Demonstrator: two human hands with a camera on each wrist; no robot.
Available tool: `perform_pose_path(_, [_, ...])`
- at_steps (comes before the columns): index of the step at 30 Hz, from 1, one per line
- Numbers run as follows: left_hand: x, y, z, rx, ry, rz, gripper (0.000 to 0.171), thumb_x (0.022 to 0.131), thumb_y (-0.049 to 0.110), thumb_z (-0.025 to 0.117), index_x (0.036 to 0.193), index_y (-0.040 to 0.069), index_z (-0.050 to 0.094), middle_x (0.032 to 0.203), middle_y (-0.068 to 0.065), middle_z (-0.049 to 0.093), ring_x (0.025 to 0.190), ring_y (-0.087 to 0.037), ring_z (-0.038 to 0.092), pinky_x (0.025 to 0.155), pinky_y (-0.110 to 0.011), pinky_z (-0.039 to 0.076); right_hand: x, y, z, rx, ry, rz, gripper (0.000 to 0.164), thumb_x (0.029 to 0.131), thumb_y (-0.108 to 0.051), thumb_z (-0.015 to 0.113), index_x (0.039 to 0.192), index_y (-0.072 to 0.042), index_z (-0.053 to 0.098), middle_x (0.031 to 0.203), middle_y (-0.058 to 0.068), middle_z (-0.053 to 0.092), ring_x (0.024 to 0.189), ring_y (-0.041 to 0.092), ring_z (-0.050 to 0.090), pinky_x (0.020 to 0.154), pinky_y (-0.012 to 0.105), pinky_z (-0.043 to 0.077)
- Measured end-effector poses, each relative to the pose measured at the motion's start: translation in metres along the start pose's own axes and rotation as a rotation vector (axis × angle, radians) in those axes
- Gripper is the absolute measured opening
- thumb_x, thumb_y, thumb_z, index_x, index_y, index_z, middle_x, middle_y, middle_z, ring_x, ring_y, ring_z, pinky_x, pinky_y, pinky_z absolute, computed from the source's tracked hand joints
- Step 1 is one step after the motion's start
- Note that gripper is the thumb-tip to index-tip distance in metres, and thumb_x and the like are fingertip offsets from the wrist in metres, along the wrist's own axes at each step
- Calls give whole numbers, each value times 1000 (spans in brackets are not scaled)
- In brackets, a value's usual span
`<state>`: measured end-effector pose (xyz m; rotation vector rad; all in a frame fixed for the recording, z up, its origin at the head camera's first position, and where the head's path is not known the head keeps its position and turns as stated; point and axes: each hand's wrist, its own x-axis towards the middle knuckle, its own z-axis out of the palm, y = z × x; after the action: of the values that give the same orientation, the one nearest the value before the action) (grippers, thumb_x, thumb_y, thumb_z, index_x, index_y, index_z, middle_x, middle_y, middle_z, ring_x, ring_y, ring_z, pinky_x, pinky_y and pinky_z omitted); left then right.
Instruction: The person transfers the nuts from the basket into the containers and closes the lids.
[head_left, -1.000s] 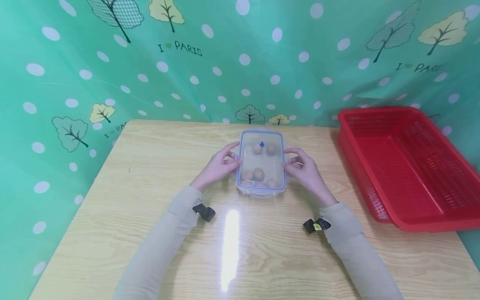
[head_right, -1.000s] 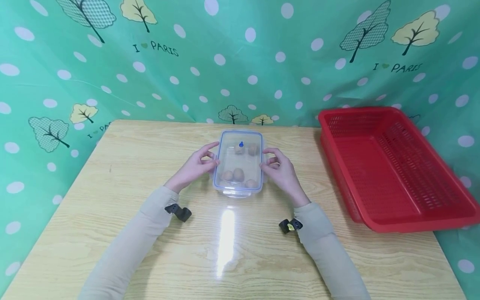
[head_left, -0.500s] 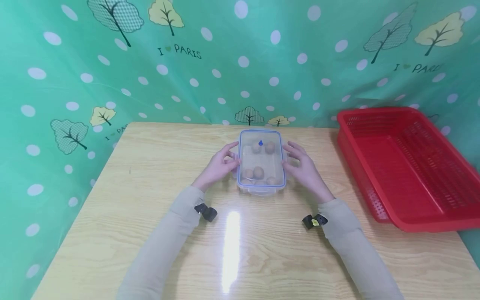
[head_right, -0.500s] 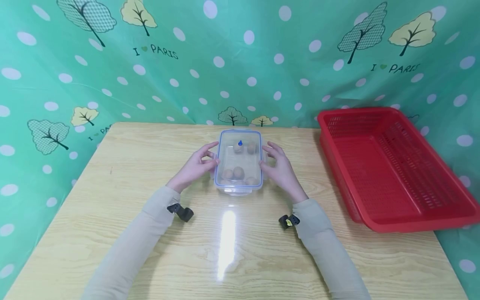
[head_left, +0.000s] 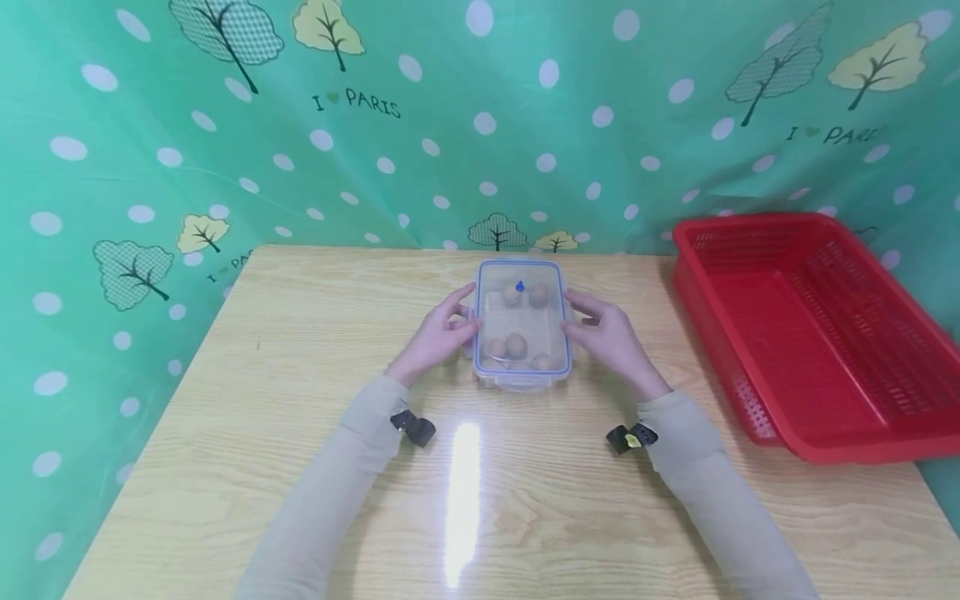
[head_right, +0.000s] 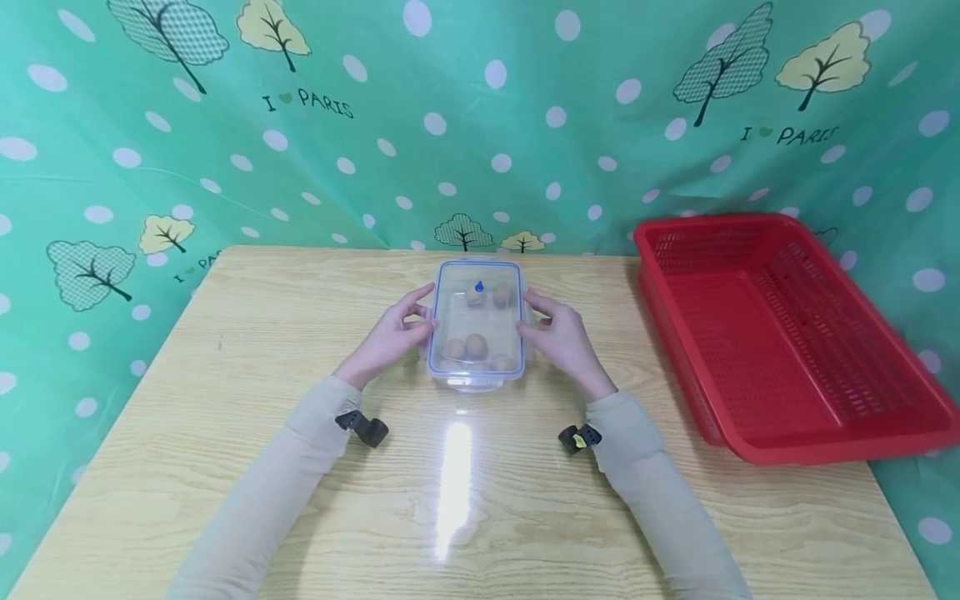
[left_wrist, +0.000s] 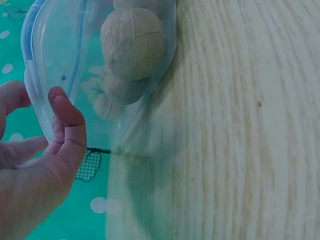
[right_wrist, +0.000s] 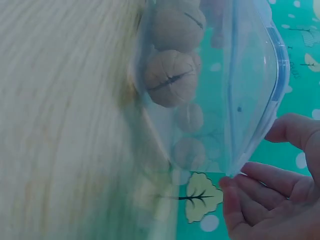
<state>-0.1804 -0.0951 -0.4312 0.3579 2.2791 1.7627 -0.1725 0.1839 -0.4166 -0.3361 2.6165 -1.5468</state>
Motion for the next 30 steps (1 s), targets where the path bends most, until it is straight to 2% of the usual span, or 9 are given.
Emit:
perform_pose_path(7, [-1,-2,3,-48,26,-5,67,94,1,58,153,7,26,107,-16,53,79,-16,64,75,-28,55,-5,-10,-1,-93,64,103,39,89,-18,70,125,-2,64,127,12,61,115,33,57,93,46,49])
perform_pose_path(9, [-1,-2,4,-68,31,-16,68,94,1,57,153,7,25,107,-16,53,81,-19,64,77,-29,55,-5,-12,-1,-100,78,130,34,88,-18,72,118,-3,68,120,13,64,113,32,59,91,46,49])
perform_pose_path(13, [-1,-1,6,-106,51,-42,68,93,1,58,153,9,27,107,-16,54,85,-23,64,80,-33,55,-5,-15,-1,-66,84,156,29,87,-17,73,113,-1,71,113,15,67,114,31,59,97,47,45])
perform_pose_path(16, [0,-1,7,-129,60,-42,68,93,-1,57,153,9,27,107,-18,56,84,-20,65,81,-33,55,-5,-17,1,-26,84,149,30,88,-13,71,114,2,69,113,18,66,114,31,59,99,45,45])
perform_pose_path(21, [-1,-1,8,-156,57,-35,69,93,-3,56,153,8,25,110,-20,55,84,-17,64,82,-31,55,-5,-18,6,30,95,90,42,89,0,67,129,6,57,120,25,61,109,32,62,89,37,52])
perform_pose_path(24, [-2,-2,9,-168,59,-43,69,93,-3,56,153,10,25,111,-20,55,84,-18,63,82,-30,55,-5,-15,8,100,85,110,46,89,3,65,134,4,53,124,25,59,109,31,62,87,31,52])
perform_pose_path(27, [-2,-3,10,-175,58,-48,69,94,-3,55,154,11,25,111,-19,54,84,-21,63,80,-30,55,-6,-12,9,153,77,125,44,90,3,64,132,5,54,123,24,60,111,30,62,88,29,51])
perform_pose_path(30, [-2,-2,10,-176,61,-46,68,94,-2,56,154,12,25,112,-19,53,86,-21,62,79,-29,55,-6,-14,9,105,81,66,40,90,4,62,129,8,55,122,26,60,110,32,62,88,31,51])
